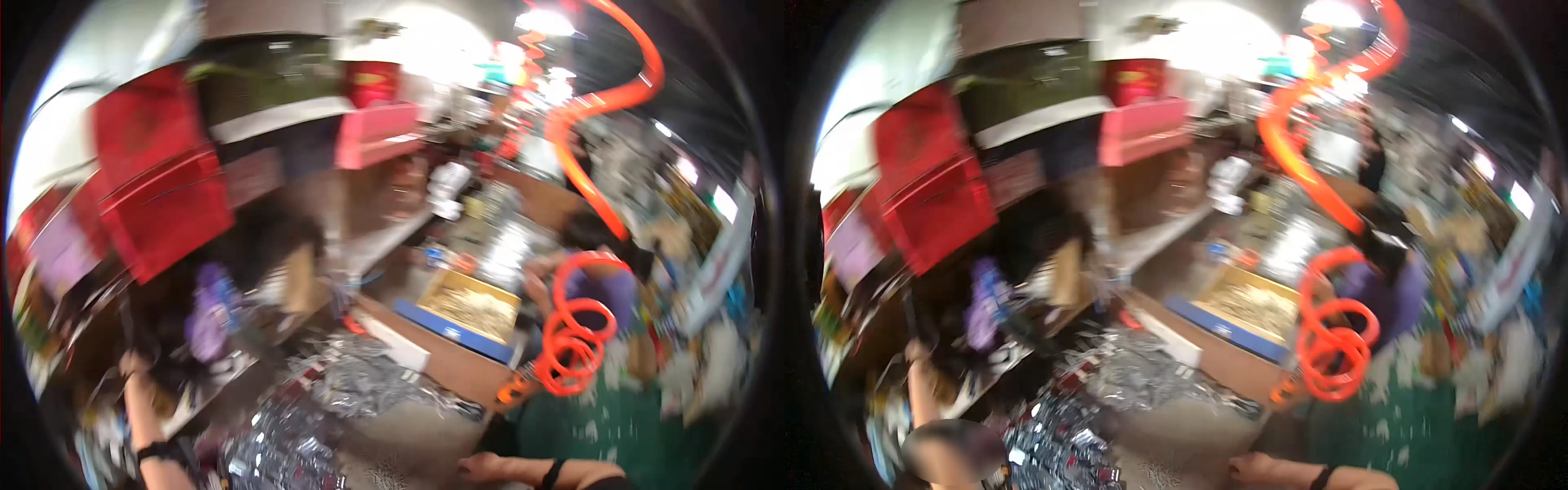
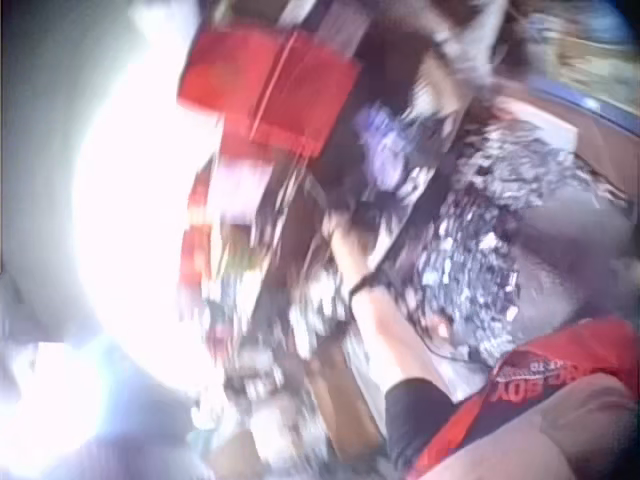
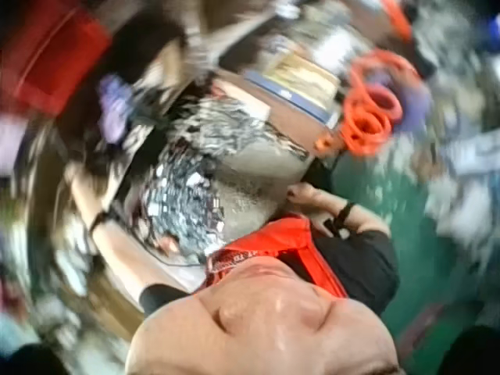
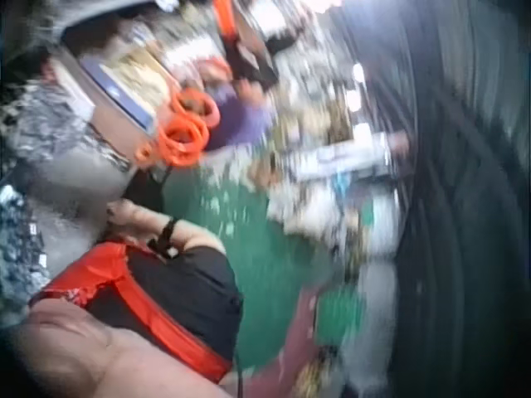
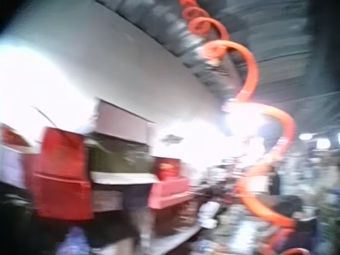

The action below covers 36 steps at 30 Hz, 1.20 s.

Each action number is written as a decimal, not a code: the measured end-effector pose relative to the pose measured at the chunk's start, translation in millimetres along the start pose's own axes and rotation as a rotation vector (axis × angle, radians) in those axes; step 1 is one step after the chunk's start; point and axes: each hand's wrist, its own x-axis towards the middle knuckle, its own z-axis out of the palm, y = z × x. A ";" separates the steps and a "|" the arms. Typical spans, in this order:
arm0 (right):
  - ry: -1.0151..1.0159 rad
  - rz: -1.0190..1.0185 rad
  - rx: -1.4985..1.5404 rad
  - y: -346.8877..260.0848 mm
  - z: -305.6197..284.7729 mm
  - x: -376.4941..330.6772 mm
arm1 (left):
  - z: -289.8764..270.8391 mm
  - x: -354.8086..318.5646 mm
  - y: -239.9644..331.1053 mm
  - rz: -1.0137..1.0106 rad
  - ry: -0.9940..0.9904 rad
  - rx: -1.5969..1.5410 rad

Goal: The recorder is assembling metal hardware components using pneumatic and manual tools at a workshop bench.

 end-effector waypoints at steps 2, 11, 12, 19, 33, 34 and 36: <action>0.091 0.068 0.091 -30.6 -9.4 -21.8 | 3.1 21.3 39.0 0.073 0.163 -0.064; 0.177 -0.496 -0.123 48.2 127.3 6.7 | 10.3 44.2 56.0 0.111 0.204 -0.263; 0.169 -0.511 -0.125 28.7 98.6 2.9 | 12.3 44.0 44.9 0.097 0.208 -0.265; -0.058 0.215 0.179 -29.9 15.3 -8.7 | 18.3 40.2 22.0 0.077 0.216 -0.323; -0.030 0.224 0.204 -44.5 -6.9 -25.6 | 35.3 39.7 -0.2 0.086 0.237 -0.399; -0.029 0.232 0.227 -46.3 -11.4 -26.6 | 36.8 39.8 -2.0 0.087 0.237 -0.402; -0.029 0.240 0.251 -46.9 -10.9 -26.9 | 39.2 40.2 -5.6 0.089 0.240 -0.410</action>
